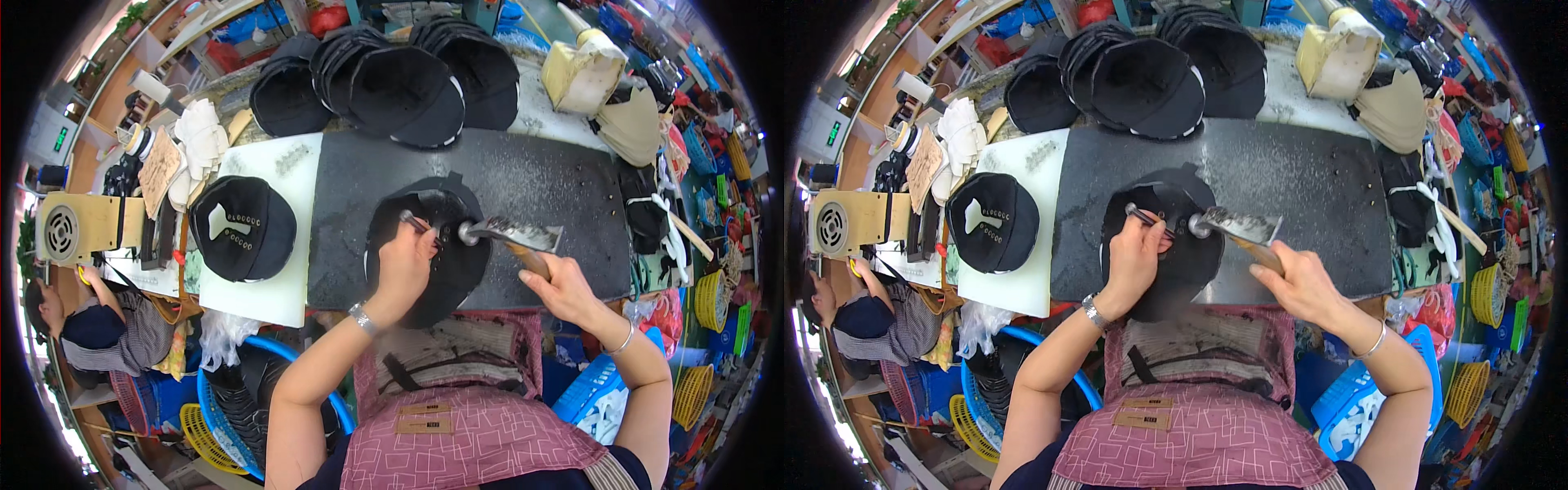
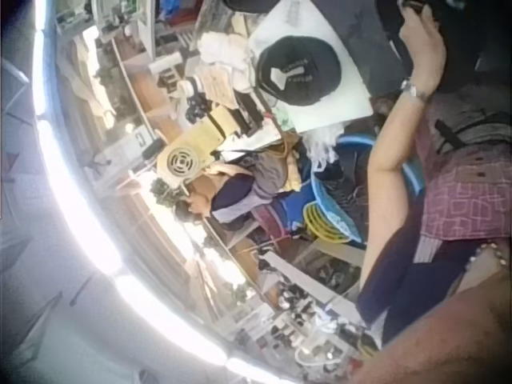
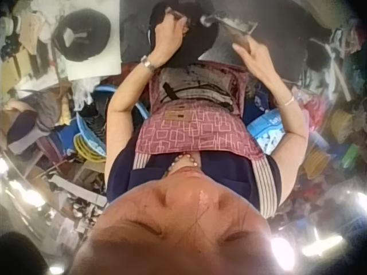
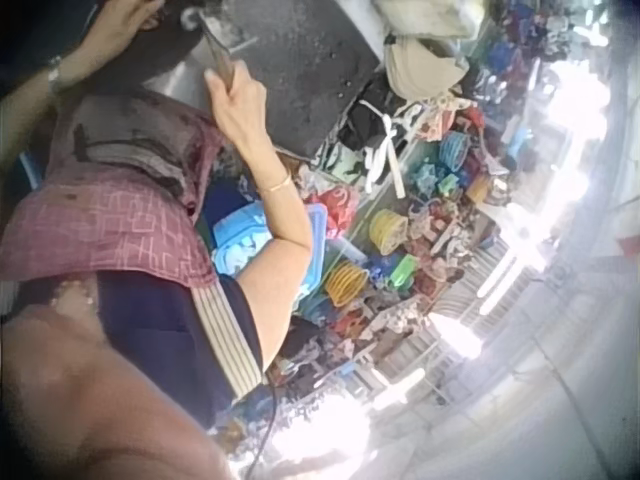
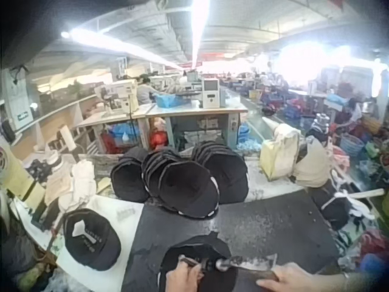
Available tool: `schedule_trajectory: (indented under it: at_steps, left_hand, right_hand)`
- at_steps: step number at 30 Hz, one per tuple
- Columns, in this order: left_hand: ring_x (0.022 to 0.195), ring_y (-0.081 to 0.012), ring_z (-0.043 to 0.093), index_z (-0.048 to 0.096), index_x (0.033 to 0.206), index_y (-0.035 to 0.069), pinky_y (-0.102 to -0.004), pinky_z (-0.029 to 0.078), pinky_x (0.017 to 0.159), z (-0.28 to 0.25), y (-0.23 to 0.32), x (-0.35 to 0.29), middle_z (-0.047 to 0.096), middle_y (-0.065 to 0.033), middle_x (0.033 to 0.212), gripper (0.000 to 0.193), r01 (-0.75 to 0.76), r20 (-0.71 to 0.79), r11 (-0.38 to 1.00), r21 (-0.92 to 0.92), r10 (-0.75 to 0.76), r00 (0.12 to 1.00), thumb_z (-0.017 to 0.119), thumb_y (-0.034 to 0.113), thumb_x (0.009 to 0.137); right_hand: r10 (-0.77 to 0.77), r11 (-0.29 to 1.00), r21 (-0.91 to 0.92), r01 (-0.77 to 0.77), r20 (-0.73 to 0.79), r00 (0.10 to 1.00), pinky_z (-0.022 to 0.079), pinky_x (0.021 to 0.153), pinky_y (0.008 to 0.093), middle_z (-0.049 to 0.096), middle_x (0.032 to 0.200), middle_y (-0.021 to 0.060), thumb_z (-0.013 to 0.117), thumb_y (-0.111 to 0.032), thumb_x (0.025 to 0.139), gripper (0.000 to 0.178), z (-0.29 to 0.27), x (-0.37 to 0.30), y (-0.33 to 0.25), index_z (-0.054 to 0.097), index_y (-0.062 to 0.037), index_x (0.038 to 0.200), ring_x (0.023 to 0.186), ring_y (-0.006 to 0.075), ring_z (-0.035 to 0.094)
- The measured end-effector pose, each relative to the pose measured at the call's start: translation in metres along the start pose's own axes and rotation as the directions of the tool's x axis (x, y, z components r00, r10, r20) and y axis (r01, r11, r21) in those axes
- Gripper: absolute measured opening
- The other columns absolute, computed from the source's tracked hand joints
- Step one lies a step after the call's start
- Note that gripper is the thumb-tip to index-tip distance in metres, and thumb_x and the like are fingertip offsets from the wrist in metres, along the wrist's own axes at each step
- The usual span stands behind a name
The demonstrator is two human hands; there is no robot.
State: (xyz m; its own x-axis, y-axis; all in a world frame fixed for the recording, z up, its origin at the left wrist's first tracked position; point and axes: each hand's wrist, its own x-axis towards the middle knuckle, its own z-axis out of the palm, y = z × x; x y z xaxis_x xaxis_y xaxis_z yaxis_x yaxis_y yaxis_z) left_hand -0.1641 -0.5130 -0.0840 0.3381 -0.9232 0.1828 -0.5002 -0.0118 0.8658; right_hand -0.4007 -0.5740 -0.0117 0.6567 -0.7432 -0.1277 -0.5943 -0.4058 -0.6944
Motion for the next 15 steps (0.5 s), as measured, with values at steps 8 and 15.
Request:
schedule_trajectory:
  at_steps: [8,15]
  left_hand:
    - [0.064,-0.0193,0.066,0.053,0.089,-0.002,-0.0275,0.051,0.056,-0.002,-0.002,-0.011,0.064,-0.0139,0.070,0.011,-0.009,0.032,0.998,0.064,0.007,0.999,0.056,0.009,0.086]
    - [0.064,-0.0194,0.066,0.052,0.090,-0.002,-0.0290,0.051,0.055,-0.007,0.002,-0.007,0.064,-0.0134,0.069,0.010,0.023,0.086,0.997,0.072,-0.029,0.996,0.053,0.008,0.088]
  right_hand:
    - [-0.301,0.951,0.044,0.306,-0.097,0.949,0.042,0.059,0.0346,0.052,0.064,0.0101,0.057,-0.018,0.085,0.019,-0.021,-0.004,-0.031,0.054,-0.0006,0.091,0.060,0.0228,0.052]
    - [0.016,1.000,-0.020,-0.015,0.050,0.999,0.043,0.055,0.0433,0.053,0.062,0.0231,0.061,-0.028,0.083,0.034,0.006,-0.003,0.002,0.053,0.0040,0.090,0.064,0.0377,0.060]
